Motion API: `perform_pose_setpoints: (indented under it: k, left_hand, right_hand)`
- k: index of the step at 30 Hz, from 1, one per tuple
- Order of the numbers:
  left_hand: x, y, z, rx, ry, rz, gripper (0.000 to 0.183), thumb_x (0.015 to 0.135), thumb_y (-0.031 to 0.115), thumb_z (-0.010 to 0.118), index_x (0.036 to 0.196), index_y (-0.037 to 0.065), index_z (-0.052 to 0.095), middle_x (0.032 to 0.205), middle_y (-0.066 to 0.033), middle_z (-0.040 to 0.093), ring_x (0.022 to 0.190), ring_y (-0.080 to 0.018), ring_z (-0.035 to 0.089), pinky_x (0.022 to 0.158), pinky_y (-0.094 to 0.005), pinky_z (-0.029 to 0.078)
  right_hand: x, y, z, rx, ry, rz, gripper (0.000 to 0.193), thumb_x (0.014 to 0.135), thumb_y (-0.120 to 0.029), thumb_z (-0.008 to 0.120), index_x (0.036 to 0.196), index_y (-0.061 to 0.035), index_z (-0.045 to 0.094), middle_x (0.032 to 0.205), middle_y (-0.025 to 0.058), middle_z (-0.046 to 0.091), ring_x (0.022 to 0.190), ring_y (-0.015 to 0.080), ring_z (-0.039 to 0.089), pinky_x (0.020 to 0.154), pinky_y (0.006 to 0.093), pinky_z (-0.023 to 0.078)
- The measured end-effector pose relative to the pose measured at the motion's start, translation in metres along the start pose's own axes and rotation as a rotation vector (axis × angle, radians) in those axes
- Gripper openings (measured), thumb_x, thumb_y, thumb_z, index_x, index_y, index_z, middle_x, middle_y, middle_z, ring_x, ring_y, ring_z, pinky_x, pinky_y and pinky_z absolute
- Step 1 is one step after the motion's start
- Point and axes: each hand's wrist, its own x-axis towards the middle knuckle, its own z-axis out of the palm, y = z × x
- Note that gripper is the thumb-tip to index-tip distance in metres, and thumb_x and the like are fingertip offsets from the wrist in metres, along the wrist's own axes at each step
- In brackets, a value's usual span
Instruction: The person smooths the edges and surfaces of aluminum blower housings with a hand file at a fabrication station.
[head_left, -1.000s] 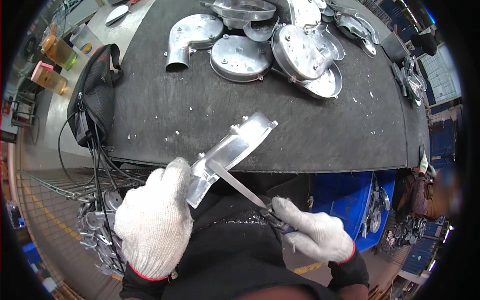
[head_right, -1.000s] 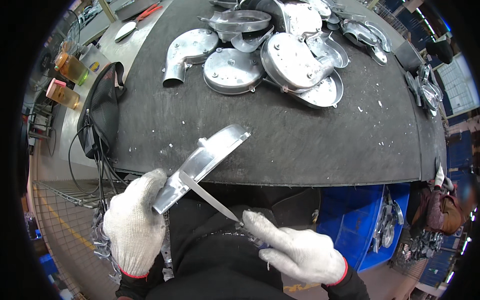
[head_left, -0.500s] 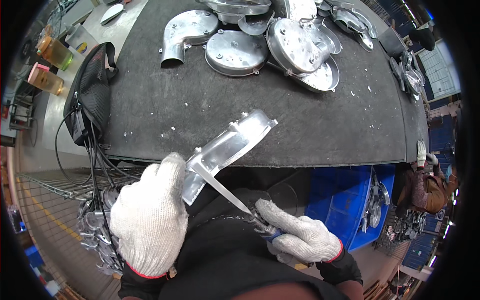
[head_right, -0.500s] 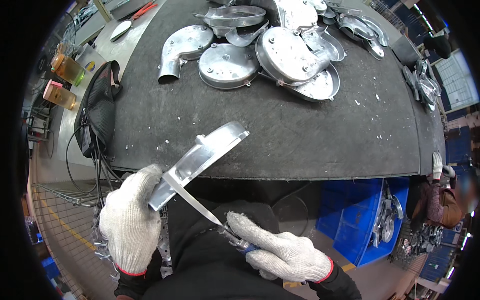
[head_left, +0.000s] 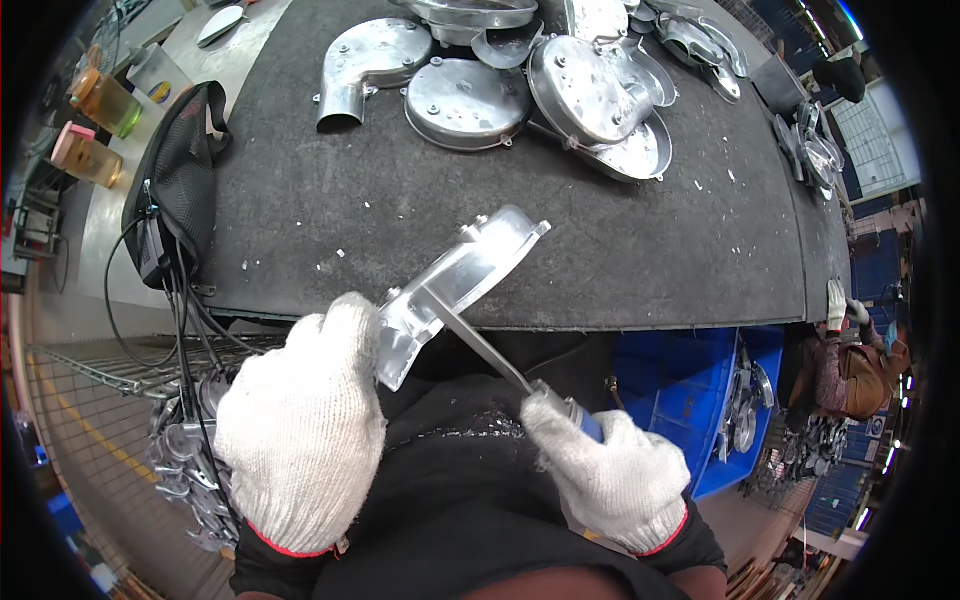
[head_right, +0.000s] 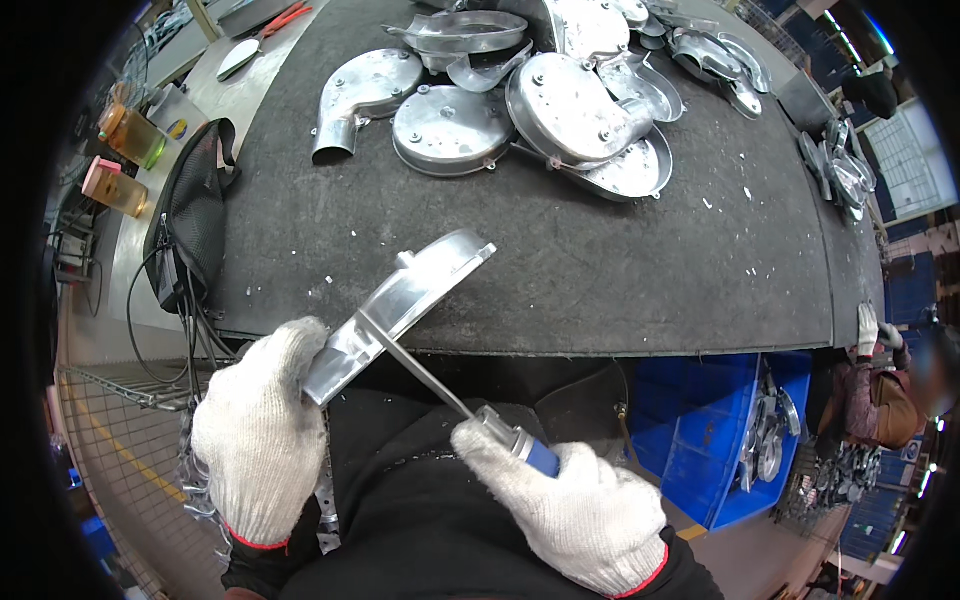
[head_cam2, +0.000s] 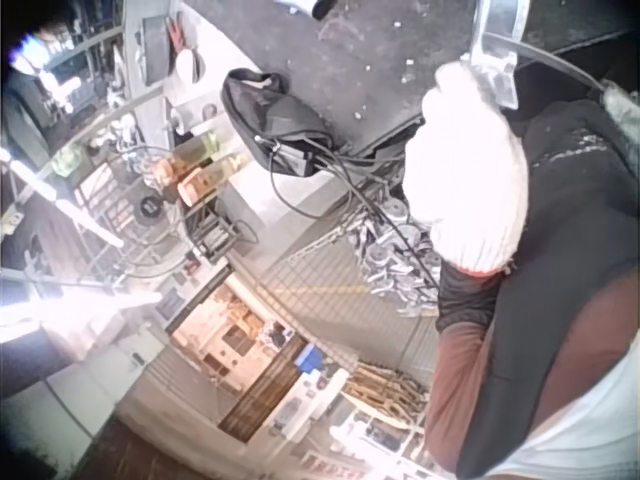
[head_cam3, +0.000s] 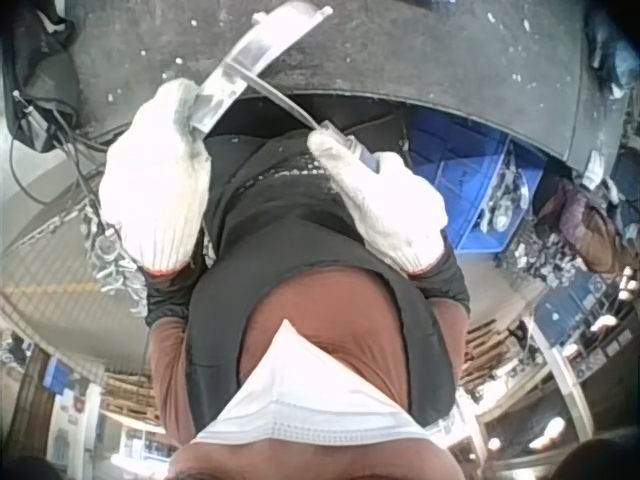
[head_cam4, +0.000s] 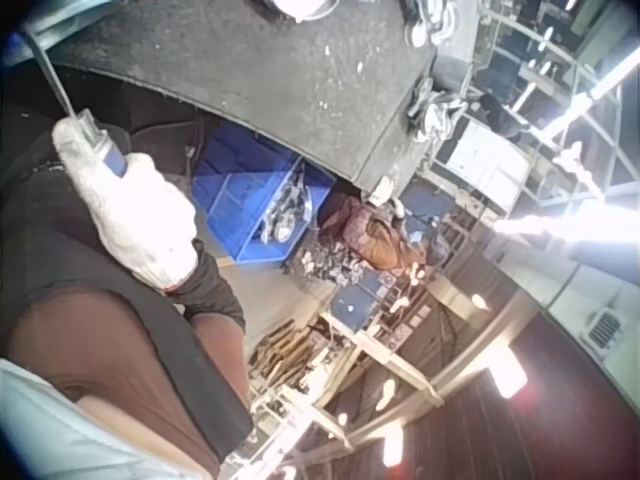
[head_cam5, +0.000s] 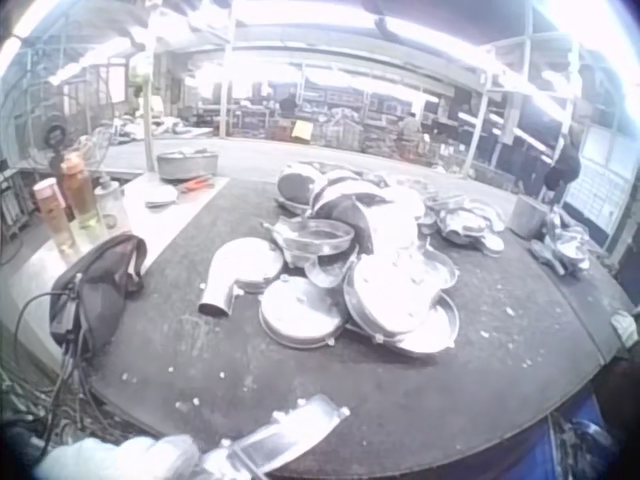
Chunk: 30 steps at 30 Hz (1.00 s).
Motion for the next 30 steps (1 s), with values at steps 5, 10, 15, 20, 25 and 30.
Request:
perform_pose_setpoints:
  k: [5,10,15,20,25,30]
  left_hand:
    - [-0.007,-0.001,-0.001,0.010,0.025,-0.063,0.029,0.085,0.012,0.070,0.113,0.016,0.061,0.092,-0.0065,0.068,0.075,-0.0304,0.070,0.065,-0.0437,0.056]
    - [-0.018,-0.013,0.017,-0.130,0.100,-0.039,0.048,0.076,0.003,0.072,0.122,0.016,0.064,0.095,-0.0075,0.068,0.075,-0.0327,0.069,0.067,-0.0444,0.055]
    - [-0.026,-0.015,0.016,-0.172,0.104,-0.063,0.057,0.072,-0.002,0.071,0.126,0.017,0.066,0.100,-0.0071,0.069,0.076,-0.0336,0.068,0.067,-0.0440,0.055]
    - [-0.023,-0.017,0.017,-0.175,0.088,-0.077,0.058,0.070,-0.003,0.071,0.125,0.017,0.067,0.102,-0.0065,0.070,0.079,-0.0334,0.068,0.069,-0.0440,0.055]
    - [-0.023,-0.017,0.013,-0.149,0.091,-0.053,0.061,0.070,-0.002,0.073,0.127,0.017,0.066,0.104,-0.0069,0.070,0.080,-0.0336,0.068,0.070,-0.0432,0.055]
    - [-0.025,-0.020,0.019,-0.197,0.098,-0.063,0.060,0.070,-0.002,0.073,0.126,0.016,0.066,0.100,-0.0077,0.070,0.078,-0.0338,0.069,0.068,-0.0436,0.055]
  right_hand:
    - [0.005,0.011,-0.001,0.183,-0.019,-0.014,0.072,0.089,-0.021,0.074,0.154,-0.0368,0.050,0.075,0.0079,0.061,0.056,0.0226,0.066,0.049,0.0340,0.054]
    - [0.008,0.035,0.004,0.980,-0.208,-0.096,0.063,0.101,-0.016,0.062,0.160,-0.0116,0.040,0.102,0.0109,0.076,0.079,0.0196,0.073,0.076,0.0303,0.060]
    - [0.005,0.021,0.018,0.955,-0.328,-0.165,0.064,0.103,-0.019,0.059,0.162,-0.0204,0.036,0.101,0.0135,0.074,0.073,0.0223,0.073,0.068,0.0337,0.061]
    - [-0.003,0.005,0.012,0.231,-0.167,-0.166,0.062,0.086,-0.022,0.078,0.145,-0.0308,0.062,0.087,0.0083,0.071,0.059,0.0262,0.069,0.051,0.0358,0.056]
    - [0.005,0.004,0.008,0.122,-0.106,-0.064,0.045,0.081,-0.026,0.082,0.122,-0.0397,0.074,0.085,0.0057,0.069,0.058,0.0239,0.067,0.047,0.0351,0.054]
    - [0.005,0.011,-0.001,0.307,-0.191,-0.140,0.049,0.079,-0.022,0.082,0.125,-0.0343,0.073,0.083,0.0044,0.070,0.058,0.0231,0.067,0.049,0.0358,0.054]
